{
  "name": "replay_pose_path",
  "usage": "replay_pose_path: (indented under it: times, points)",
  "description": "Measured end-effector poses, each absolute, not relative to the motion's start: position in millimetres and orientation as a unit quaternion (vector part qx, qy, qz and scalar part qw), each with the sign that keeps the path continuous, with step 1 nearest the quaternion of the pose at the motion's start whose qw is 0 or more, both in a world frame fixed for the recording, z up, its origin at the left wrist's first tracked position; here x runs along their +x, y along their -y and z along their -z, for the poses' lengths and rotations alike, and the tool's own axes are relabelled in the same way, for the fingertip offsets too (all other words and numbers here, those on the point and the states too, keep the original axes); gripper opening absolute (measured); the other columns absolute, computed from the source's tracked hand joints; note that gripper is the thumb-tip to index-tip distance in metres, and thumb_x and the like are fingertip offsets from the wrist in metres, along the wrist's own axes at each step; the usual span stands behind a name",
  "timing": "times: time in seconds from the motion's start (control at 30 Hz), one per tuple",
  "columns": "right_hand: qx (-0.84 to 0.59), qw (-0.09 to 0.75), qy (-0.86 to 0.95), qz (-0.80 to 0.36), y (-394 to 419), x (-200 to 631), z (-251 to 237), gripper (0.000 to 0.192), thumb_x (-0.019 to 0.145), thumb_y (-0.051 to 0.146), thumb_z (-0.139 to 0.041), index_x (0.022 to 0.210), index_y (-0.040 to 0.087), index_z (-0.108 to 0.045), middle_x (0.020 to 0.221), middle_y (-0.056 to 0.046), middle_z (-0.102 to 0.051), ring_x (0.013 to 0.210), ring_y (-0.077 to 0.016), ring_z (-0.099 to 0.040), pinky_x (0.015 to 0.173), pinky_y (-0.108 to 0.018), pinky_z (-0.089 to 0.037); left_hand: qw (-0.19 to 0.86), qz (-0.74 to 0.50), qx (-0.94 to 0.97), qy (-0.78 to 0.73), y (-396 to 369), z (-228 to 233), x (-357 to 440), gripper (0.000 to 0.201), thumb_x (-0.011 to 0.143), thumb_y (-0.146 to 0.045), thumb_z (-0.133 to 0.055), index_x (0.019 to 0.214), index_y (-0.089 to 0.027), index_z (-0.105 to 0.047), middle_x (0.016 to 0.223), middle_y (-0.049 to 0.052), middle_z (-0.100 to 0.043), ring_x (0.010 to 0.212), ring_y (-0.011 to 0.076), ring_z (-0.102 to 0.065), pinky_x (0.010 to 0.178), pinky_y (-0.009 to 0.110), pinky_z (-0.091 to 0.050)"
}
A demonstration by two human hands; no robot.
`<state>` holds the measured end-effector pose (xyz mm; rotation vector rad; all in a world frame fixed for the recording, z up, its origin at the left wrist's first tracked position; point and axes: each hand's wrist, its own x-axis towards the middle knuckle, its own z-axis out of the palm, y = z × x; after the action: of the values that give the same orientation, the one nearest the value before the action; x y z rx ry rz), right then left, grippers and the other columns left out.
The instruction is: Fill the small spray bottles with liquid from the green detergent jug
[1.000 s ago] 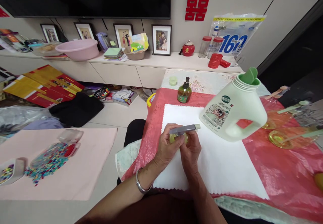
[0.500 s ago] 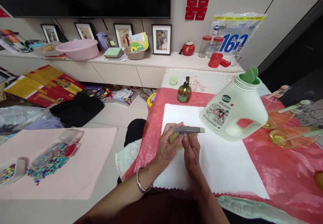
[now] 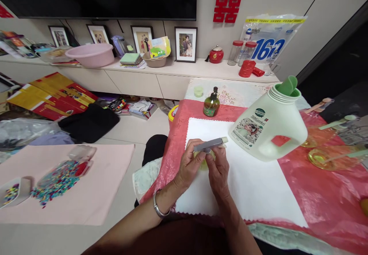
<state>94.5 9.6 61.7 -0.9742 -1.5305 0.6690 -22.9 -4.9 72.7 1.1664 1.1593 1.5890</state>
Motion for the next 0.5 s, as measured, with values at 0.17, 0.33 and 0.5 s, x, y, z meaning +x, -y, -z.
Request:
replay_pose_path:
  times: [0.17, 0.33, 0.5]
  points:
    - [-0.440, 0.576, 0.645, -0.244, -8.1, 96.0, -51.2, 0.026, 0.103, 0.044, -0.061, 0.113, 0.021, -0.067, 0.111, -0.007, -0.066, 0.105, -0.0218, -0.062, 0.091, -0.036, -0.051, 0.433, -0.635, 0.466, -0.439, 3.7, -68.1, -24.2, 0.039, 0.095, -0.053, -0.061, 0.118, -0.022, -0.068, 0.119, 0.011, -0.063, 0.117, 0.0274, -0.059, 0.106, 0.041, -0.047]
    - [-0.463, 0.574, 0.634, -0.233, -6.4, 93.1, -50.5, 0.027, 0.099, 0.044, -0.062, 0.107, 0.019, -0.066, 0.107, -0.007, -0.064, 0.099, -0.0210, -0.061, 0.082, -0.033, -0.051, 0.443, -0.640, 0.462, -0.425, 3.1, -74.9, -19.8, 0.043, 0.081, -0.046, -0.079, 0.115, -0.022, -0.068, 0.115, 0.007, -0.063, 0.110, 0.0248, -0.060, 0.099, 0.037, -0.049]
    - [-0.478, 0.583, 0.615, -0.232, -7.4, 87.4, -47.0, 0.023, 0.095, 0.039, -0.062, 0.106, 0.019, -0.063, 0.105, -0.006, -0.062, 0.094, -0.0192, -0.061, 0.078, -0.031, -0.051, 0.489, -0.649, 0.393, -0.431, 1.9, -89.6, -10.5, 0.040, 0.075, -0.037, -0.085, 0.104, -0.023, -0.063, 0.090, -0.001, -0.063, 0.079, 0.0148, -0.057, 0.074, 0.027, -0.049]
